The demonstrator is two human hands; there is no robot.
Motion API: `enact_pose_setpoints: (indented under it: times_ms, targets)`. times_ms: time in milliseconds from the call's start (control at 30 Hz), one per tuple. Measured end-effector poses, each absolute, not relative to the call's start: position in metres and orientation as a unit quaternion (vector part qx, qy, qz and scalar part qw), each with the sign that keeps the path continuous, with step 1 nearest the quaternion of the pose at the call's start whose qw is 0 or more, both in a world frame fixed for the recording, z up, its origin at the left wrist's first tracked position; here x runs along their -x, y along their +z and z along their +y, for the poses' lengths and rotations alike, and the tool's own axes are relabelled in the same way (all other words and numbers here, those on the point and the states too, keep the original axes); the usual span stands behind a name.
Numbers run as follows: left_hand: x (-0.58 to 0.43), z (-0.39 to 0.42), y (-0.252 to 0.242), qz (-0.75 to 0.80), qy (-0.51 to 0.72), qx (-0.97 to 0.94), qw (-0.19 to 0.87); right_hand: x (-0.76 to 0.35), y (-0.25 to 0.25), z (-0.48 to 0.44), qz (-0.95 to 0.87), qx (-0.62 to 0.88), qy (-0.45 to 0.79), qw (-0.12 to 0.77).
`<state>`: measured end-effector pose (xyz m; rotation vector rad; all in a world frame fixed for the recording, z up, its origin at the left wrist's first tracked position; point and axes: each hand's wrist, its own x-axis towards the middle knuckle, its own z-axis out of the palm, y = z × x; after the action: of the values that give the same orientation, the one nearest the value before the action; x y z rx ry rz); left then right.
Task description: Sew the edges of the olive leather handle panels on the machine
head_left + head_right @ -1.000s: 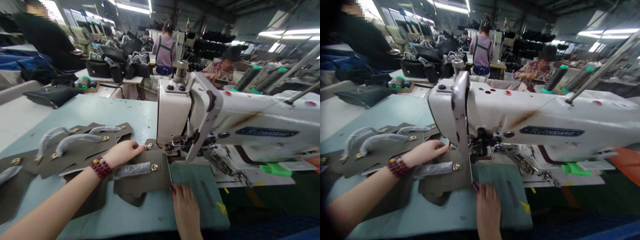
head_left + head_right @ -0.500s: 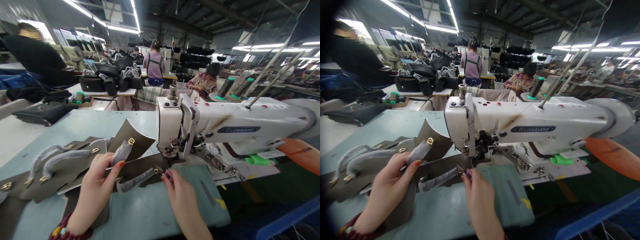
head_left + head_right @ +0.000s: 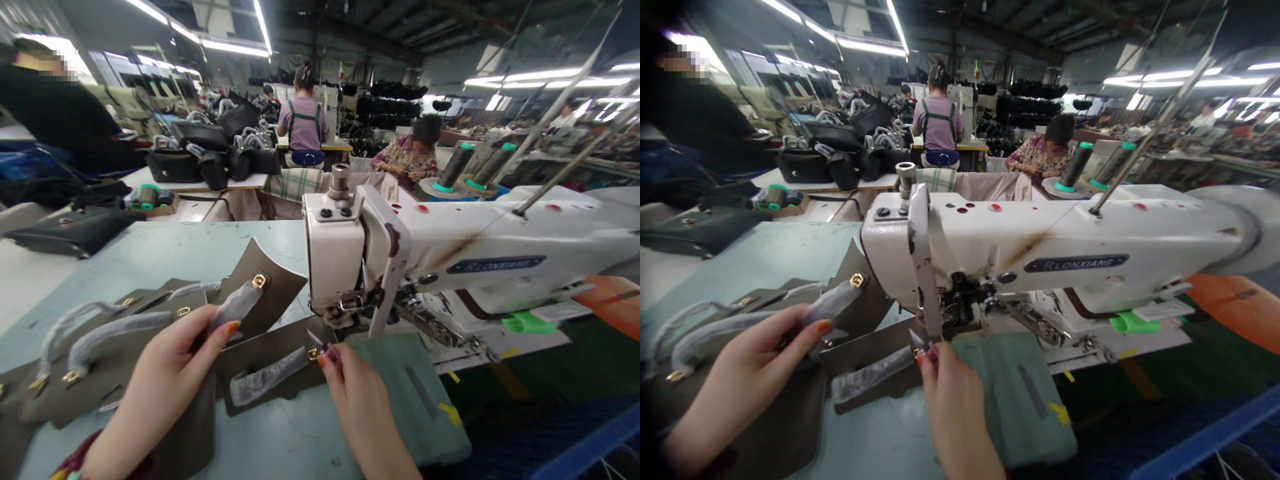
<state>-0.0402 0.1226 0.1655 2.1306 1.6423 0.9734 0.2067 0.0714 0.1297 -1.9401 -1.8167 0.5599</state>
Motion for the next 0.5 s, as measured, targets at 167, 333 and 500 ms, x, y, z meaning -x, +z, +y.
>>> enact_pose_setpoints:
  times_ms: [167,333,500]
  targets:
    - [0.041,0.121,0.165,0.593,0.330,-0.720,0.142,-0.186,0.142,0.105,-0.660,0.713,0.187,0.144]
    - [0.040,0.124,0.167,0.615,0.359,-0.688,0.142,-0.194,0.133,0.092,-0.671,0.681,0.235,0.175]
    - [-0.002,0.208,0.182,0.535,0.386,-0.730,0.177,-0.244,0.100,0.041,-0.654,0.619,0.333,0.280]
